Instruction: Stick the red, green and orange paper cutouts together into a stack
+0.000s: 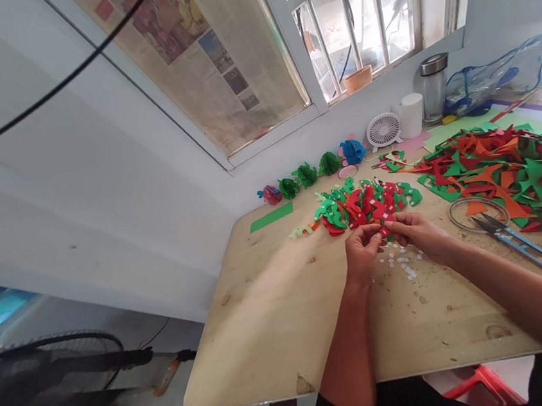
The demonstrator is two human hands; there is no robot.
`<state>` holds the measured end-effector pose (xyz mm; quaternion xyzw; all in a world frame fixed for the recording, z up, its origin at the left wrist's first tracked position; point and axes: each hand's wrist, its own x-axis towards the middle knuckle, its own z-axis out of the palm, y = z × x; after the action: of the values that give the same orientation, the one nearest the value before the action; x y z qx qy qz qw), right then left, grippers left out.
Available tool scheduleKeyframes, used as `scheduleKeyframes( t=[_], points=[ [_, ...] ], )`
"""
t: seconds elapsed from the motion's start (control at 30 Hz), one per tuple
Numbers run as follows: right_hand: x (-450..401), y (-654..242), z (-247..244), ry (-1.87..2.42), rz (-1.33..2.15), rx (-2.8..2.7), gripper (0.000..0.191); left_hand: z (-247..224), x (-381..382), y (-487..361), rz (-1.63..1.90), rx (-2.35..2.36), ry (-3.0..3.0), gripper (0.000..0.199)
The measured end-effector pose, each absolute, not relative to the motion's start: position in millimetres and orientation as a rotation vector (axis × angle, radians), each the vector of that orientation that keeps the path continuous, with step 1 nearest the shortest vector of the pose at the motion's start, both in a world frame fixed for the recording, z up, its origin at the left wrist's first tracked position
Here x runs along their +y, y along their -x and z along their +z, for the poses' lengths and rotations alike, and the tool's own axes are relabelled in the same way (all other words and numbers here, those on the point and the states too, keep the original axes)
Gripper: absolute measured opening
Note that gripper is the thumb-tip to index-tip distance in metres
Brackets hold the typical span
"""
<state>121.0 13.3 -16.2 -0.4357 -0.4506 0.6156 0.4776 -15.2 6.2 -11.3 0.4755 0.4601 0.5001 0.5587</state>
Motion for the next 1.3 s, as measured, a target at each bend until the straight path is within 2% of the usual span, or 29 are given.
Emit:
scheduleKeyframes(
  t=[0.27,0.57,1.3],
  points=[
    [14.3,-123.5,-20.4,0.96,1.685,-0.924,0.029,-14.2,7.3,18.0,1.136,0.879,-0.863,0.024],
    [12.2,-122.9,-16.7,0.762,1.909,-0.654,0.013,-14.9,6.2,18.4,1.151,0.76,-0.818,0.025],
    [10.5,-122.3,-14.4,0.781,1.907,-0.687,0.01,-11.9,5.0,17.5,1.139,0.793,-0.801,0.026]
  ],
)
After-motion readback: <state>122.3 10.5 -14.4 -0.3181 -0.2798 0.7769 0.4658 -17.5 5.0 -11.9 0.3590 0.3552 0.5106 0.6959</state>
